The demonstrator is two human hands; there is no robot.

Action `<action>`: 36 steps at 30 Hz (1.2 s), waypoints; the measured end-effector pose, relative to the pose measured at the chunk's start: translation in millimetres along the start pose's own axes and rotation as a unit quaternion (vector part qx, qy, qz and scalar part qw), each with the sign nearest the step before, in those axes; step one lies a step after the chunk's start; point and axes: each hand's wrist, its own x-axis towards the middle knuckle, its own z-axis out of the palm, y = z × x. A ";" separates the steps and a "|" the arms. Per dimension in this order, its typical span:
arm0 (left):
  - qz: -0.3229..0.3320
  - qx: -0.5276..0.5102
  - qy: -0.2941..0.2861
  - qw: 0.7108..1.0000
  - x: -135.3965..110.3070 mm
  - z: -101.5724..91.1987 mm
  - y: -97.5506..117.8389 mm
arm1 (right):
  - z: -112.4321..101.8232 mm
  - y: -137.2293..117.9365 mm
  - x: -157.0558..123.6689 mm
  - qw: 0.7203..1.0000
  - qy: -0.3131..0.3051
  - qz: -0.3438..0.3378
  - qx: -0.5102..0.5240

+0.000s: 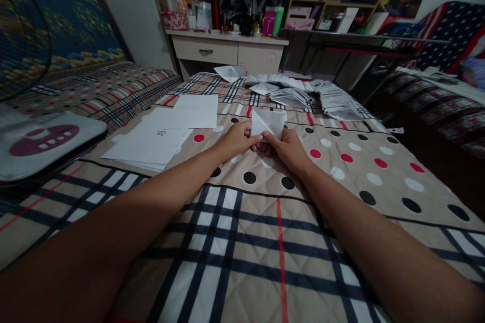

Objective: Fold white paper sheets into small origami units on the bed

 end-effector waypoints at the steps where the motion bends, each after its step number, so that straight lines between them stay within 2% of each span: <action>1: -0.001 0.001 0.001 1.000 -0.1 0.2 0.1 | 0.1 0.7 0.3 1.000 0.001 0.003 0.001; 36: 0.004 0.000 -0.003 1.000 0.1 -1.1 -1.0 | 0.2 0.2 0.4 1.000 -0.005 -0.002 0.004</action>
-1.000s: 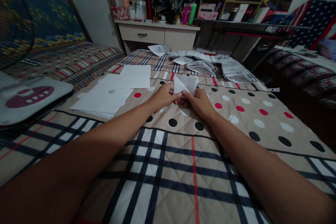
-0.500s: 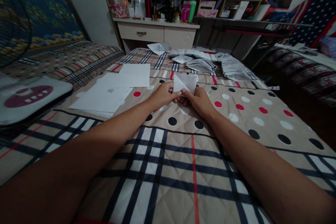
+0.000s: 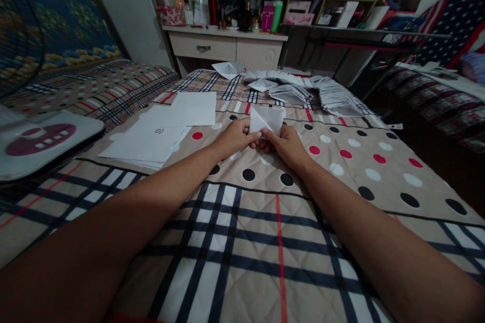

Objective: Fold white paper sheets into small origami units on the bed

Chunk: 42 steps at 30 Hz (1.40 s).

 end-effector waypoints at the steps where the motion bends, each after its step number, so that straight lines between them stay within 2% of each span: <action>1: -0.001 0.001 0.000 1.000 -0.2 0.1 0.6 | 0.0 0.0 -0.3 1.000 0.001 -0.001 0.002; 28: -0.010 0.011 0.001 1.000 0.6 0.4 0.5 | 0.0 5.6 1.7 1.000 0.004 -0.017 0.003; 42: 0.005 0.009 -0.006 1.000 0.4 -1.2 -1.4 | -0.2 3.3 0.6 1.000 0.001 -0.024 -0.008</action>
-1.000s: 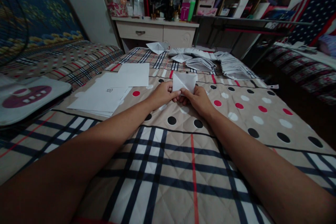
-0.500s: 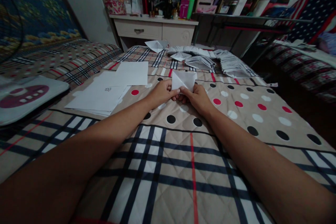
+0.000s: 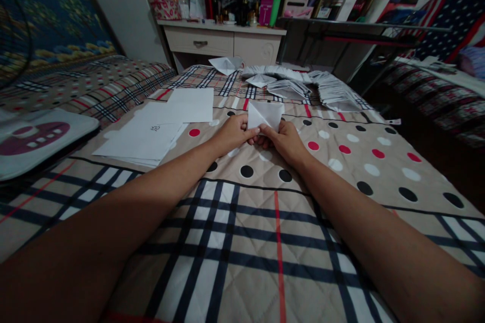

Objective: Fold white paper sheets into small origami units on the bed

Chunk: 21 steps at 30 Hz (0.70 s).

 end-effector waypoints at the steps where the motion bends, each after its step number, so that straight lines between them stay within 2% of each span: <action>1: 0.001 0.000 0.000 1.000 0.1 0.1 -0.2 | 0.0 0.5 0.1 1.000 0.000 -0.001 -0.001; 21: -0.005 0.001 0.001 1.000 -1.3 1.7 4.1 | 0.3 -1.0 -1.5 1.000 -0.001 0.003 0.002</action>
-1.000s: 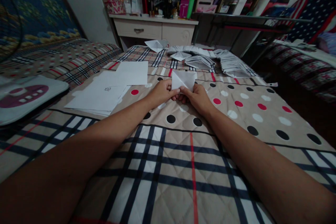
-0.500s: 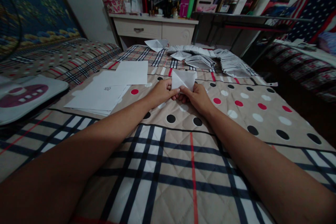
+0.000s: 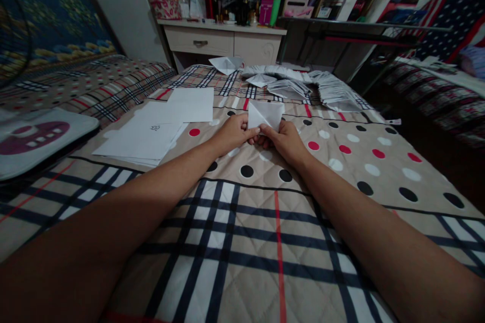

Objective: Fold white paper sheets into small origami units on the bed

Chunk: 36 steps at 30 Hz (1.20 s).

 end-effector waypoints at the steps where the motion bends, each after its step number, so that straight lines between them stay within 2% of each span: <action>1: -0.001 0.001 0.000 1.000 0.1 -0.1 -0.3 | -0.1 -0.2 0.0 1.000 0.000 0.001 -0.001; 36: -0.002 0.005 -0.001 1.000 0.1 -0.9 -0.3 | 0.2 0.4 1.7 1.000 0.005 0.012 0.000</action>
